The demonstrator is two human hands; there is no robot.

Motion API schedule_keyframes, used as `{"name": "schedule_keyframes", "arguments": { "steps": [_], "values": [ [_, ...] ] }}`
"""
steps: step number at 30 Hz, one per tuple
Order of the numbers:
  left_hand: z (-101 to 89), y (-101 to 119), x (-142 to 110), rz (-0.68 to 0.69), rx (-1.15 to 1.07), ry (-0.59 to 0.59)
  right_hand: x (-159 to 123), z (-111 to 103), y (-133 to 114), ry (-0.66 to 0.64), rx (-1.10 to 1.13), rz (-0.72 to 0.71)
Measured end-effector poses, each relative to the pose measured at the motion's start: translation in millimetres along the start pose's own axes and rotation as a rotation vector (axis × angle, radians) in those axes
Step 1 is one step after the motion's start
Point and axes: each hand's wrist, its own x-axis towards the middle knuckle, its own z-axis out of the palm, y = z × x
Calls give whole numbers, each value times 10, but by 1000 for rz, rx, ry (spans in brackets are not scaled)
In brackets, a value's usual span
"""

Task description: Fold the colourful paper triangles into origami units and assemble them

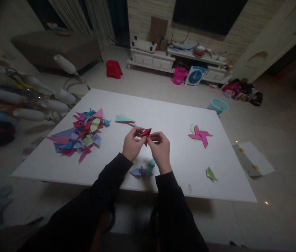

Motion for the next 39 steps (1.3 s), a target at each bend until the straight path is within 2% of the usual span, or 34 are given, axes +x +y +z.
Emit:
{"name": "schedule_keyframes", "arguments": {
  "steps": [7,16,20,27,32,39],
  "values": [
    [55,8,-44,16,-16,5,-28,-28,-12,19,9,-18],
    [64,57,-166,31,-9,-6,-124,-106,-58,109,-73,-47],
    [47,20,-133,-36,-104,-40,-97,-134,-22,129,-54,-57],
    [78,-25,-29,-276,-472,-122,-3,-112,49,134,-2,-43],
    [126,-38,-12,-289,-571,-95,23,-99,64,128,-25,-43],
    [118,-31,-29,-269,-529,-60,-12,-115,18,142,22,-41]
  ]
}}
